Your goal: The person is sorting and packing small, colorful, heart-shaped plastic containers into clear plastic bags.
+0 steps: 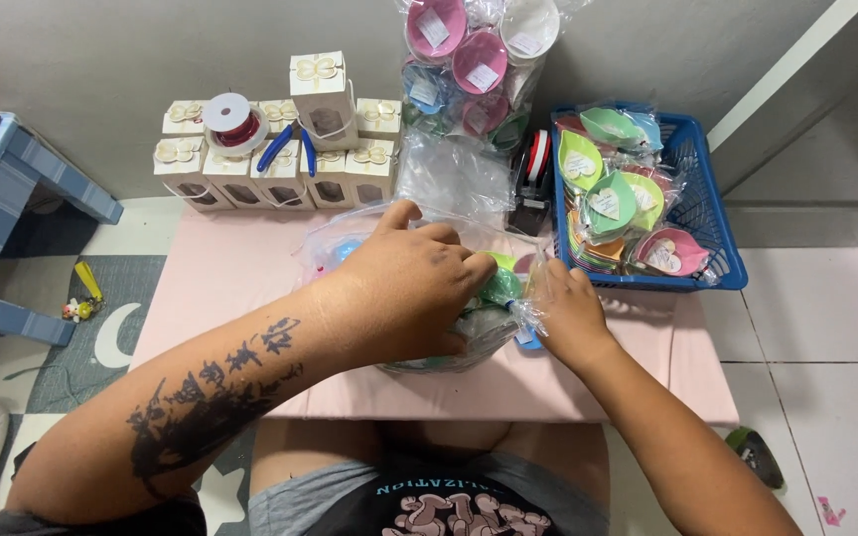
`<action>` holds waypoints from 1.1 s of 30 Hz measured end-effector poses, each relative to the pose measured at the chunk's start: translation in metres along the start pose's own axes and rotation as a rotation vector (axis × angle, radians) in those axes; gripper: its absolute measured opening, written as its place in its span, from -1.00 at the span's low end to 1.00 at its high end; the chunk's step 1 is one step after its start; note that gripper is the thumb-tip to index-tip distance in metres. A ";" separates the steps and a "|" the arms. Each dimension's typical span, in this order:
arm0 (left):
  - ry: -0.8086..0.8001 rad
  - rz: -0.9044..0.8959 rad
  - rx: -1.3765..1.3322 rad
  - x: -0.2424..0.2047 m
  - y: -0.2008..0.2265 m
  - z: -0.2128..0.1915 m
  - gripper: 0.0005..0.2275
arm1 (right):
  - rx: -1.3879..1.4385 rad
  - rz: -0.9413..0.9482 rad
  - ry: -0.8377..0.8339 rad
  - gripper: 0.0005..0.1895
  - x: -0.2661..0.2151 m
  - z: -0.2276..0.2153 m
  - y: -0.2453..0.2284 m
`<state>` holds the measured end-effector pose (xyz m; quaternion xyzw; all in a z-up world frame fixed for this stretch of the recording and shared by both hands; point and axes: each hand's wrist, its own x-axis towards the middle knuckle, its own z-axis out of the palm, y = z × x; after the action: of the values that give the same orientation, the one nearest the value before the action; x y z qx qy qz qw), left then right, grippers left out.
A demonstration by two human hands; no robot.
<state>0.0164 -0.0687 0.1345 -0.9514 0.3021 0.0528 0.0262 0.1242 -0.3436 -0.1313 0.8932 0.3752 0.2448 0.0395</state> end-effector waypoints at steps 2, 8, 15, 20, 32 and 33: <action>0.003 -0.001 -0.007 0.001 0.000 -0.002 -0.46 | 0.044 -0.007 -0.015 -0.89 0.016 -0.045 -0.011; 0.061 -0.005 -0.003 0.000 0.001 -0.006 -0.45 | -0.040 0.062 -0.152 -0.90 0.011 -0.087 0.009; 0.352 0.007 0.217 -0.005 -0.007 0.022 -0.50 | 0.004 0.316 0.227 -0.76 0.022 -0.231 0.032; 0.357 -0.020 0.188 -0.007 -0.007 0.020 -0.53 | 0.068 0.095 0.409 -0.78 0.048 -0.271 -0.011; 0.396 -0.044 -0.061 -0.027 -0.019 -0.010 -0.38 | -0.214 -0.088 0.314 -0.88 0.085 -0.271 -0.057; 0.372 -0.040 -0.177 -0.030 -0.022 -0.019 -0.39 | -0.227 -0.089 0.316 -0.86 0.087 -0.271 -0.057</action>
<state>0.0060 -0.0352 0.1570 -0.9491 0.2772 -0.0982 -0.1125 0.0123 -0.2735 0.1270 0.8160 0.3857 0.4207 0.0914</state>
